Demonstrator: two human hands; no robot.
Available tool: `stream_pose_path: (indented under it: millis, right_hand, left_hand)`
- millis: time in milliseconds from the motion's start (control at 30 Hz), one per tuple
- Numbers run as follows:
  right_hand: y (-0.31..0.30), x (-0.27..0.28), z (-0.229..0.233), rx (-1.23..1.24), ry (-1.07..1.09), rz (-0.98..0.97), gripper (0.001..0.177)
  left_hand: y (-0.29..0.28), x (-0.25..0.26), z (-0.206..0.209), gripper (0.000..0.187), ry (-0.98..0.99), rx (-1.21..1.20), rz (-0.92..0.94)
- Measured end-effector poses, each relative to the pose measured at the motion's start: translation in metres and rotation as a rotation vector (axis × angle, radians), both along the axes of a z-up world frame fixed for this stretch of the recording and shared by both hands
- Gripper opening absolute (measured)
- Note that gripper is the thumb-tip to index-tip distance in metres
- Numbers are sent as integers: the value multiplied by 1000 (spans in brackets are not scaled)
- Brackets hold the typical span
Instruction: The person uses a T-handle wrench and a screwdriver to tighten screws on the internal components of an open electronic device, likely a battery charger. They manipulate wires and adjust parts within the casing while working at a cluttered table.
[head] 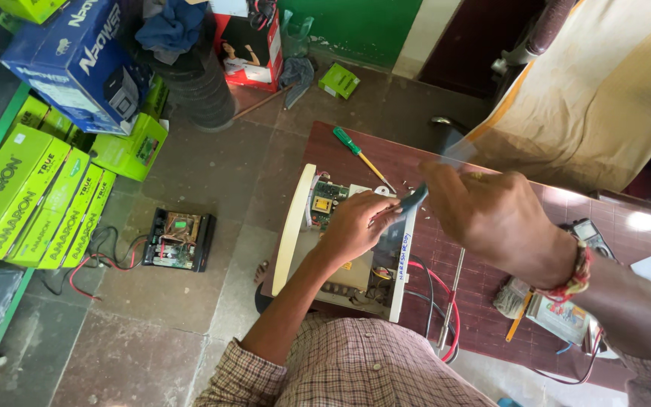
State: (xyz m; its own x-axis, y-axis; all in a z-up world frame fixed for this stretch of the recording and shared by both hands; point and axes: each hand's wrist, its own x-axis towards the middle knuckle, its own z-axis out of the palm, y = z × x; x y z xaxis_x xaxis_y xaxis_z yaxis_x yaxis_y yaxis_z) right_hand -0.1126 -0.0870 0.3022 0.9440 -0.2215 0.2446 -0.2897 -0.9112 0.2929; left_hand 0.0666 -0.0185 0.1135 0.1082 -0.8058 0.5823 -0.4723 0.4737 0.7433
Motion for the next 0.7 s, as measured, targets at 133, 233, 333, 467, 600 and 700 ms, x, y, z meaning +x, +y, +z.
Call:
stream_pose_path:
  millis: [133, 233, 333, 467, 600, 700]
  right_hand:
    - [-1, 5, 13, -28, -83, 58, 21]
    - [5, 5, 31, 6, -129, 180, 26]
    - [10, 8, 45, 63, -77, 233, 36]
    - [9, 14, 52, -8, 5, 340, 48]
    - [1, 8, 40, -40, 23, 325, 46]
    - [-6, 6, 16, -49, 34, 209, 37]
  left_hand:
    - [4, -4, 12, 20, 20, -19, 1]
    - [4, -5, 18, 20, 47, -6, -11]
    - [0, -7, 22, 22, 112, -1, -73]
    - [1, -6, 22, 21, 56, -15, -50]
    - [2, -6, 20, 21, 73, -18, -55]
    - [1, -6, 20, 26, 97, 1, -91]
